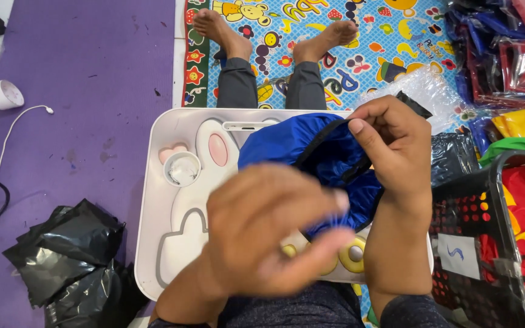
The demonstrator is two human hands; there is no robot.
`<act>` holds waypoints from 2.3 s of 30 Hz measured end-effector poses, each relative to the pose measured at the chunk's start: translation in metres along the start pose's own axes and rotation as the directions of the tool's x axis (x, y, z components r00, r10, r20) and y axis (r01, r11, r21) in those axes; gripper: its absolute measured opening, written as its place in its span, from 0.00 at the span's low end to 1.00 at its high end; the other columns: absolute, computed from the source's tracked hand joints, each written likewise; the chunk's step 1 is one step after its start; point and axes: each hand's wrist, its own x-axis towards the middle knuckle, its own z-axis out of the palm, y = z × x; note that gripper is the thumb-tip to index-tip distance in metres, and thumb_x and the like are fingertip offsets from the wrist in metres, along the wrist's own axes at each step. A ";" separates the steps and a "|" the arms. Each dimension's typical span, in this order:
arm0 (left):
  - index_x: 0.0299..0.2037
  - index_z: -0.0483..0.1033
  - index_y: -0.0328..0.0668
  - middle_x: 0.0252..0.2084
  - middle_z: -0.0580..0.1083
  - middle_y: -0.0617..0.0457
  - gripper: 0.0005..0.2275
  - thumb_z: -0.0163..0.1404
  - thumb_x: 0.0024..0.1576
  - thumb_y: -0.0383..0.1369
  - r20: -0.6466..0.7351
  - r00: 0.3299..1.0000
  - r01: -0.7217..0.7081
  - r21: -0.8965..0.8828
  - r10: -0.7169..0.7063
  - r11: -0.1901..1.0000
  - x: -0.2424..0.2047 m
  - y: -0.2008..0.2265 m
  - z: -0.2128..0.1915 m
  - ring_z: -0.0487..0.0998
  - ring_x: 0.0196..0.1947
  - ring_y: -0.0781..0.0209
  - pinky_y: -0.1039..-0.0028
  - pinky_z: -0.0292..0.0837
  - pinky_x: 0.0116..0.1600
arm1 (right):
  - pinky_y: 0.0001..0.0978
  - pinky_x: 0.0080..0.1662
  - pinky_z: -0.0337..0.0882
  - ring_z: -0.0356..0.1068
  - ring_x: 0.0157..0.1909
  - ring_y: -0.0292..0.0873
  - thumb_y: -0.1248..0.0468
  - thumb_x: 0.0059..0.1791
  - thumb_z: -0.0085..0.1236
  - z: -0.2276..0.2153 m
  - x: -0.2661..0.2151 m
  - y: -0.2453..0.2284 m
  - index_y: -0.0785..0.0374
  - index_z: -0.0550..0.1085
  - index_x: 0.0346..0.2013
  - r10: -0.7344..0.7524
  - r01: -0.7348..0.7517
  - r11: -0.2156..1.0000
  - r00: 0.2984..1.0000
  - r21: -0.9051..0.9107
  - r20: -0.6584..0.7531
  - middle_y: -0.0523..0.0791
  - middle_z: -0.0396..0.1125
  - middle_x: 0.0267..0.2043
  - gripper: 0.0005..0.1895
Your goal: Trimming loose threads from a blue fabric item using scissors while sitting on the floor.
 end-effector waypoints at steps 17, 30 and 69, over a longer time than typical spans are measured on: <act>0.43 0.83 0.45 0.31 0.81 0.49 0.09 0.62 0.53 0.24 -0.018 0.940 0.336 -0.120 -0.341 0.934 -0.007 -0.106 0.016 0.83 0.33 0.58 0.73 0.79 0.39 | 0.16 0.25 0.54 0.52 0.17 0.27 0.71 0.47 0.57 -0.036 0.010 0.016 0.70 0.73 0.28 0.007 0.023 0.950 0.996 0.312 -0.094 0.39 0.54 0.12 0.05; 0.34 0.85 0.45 0.23 0.78 0.52 0.04 0.59 0.59 0.25 0.060 0.935 0.348 0.021 -0.349 0.937 -0.010 -0.121 0.000 0.79 0.27 0.64 0.71 0.75 0.37 | 0.19 0.30 0.54 0.51 0.24 0.28 0.71 0.49 0.59 -0.034 0.012 0.012 0.69 0.76 0.30 -0.023 0.022 0.990 1.000 0.136 0.007 0.38 0.52 0.14 0.04; 0.33 0.72 0.33 0.36 0.71 0.49 0.14 0.62 0.44 0.12 -0.096 0.994 -0.017 0.306 0.048 0.952 -0.001 -0.102 -0.010 0.69 0.36 0.54 0.66 0.68 0.42 | 0.50 0.58 0.72 0.69 0.44 0.58 0.82 0.45 0.68 -0.019 0.001 -0.021 0.80 0.75 0.34 -0.591 0.525 0.753 0.805 -0.397 -0.057 0.56 0.68 0.35 0.08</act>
